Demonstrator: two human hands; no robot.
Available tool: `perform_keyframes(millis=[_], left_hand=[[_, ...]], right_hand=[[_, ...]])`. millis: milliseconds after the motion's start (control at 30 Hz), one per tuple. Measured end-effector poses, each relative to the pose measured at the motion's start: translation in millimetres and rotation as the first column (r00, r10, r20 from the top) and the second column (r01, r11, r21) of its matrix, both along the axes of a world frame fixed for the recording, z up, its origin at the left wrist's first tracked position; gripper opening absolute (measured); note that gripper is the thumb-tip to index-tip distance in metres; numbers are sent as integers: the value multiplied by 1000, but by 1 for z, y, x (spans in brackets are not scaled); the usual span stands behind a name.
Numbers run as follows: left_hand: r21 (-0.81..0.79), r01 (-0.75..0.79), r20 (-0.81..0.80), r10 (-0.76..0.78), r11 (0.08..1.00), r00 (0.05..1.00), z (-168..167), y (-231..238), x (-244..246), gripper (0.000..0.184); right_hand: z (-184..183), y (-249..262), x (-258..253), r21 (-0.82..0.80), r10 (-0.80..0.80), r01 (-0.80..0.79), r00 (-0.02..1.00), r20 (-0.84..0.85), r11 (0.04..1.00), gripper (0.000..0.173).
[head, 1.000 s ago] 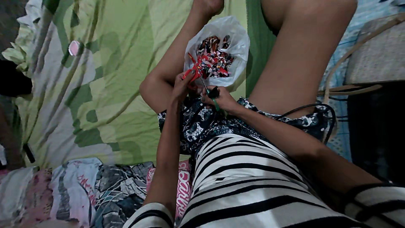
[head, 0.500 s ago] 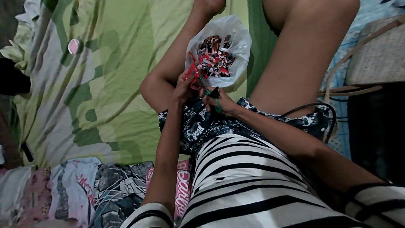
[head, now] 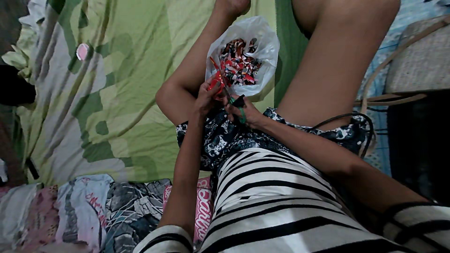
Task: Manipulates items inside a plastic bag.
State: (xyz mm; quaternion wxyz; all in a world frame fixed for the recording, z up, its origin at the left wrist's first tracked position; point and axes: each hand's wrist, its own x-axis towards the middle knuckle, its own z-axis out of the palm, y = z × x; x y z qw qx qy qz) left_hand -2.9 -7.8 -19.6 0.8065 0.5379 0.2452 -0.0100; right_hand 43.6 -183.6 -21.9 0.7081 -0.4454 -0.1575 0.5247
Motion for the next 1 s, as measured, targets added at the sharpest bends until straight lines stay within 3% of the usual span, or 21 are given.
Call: perform_keyframes(millis=[200, 400, 600, 733, 867, 1000], left_hand=[[27, -21, -19, 22, 999, 1000, -2, 0, 0, 32], [120, 93, -69, -86, 988, 994, 3, 0, -1, 28], [147, 83, -75, -72, 986, 995, 0, 0, 1, 28], [160, 91, -78, -79, 983, 994, -2, 1, 0, 35], [274, 32, -7, -31, 961, 999, -5, -1, 2, 35], [364, 29, 110, -74, 931, 991, -10, -1, 3, 64]], right_hand=[[5, -2, -1, -26, -3, 1, 997, -72, 1000, 7], [-1, -3, 1, 11, -64, 66, 989, -134, 998, 17], [5, -1, 7, -75, -82, 72, 985, -155, 995, 4], [13, 0, 10, -171, -108, 80, 981, -160, 982, 6], [6, -2, 14, -46, -171, 166, 974, -146, 985, 7], [3, -1, 19, 3, -269, 278, 931, -246, 961, 7]])
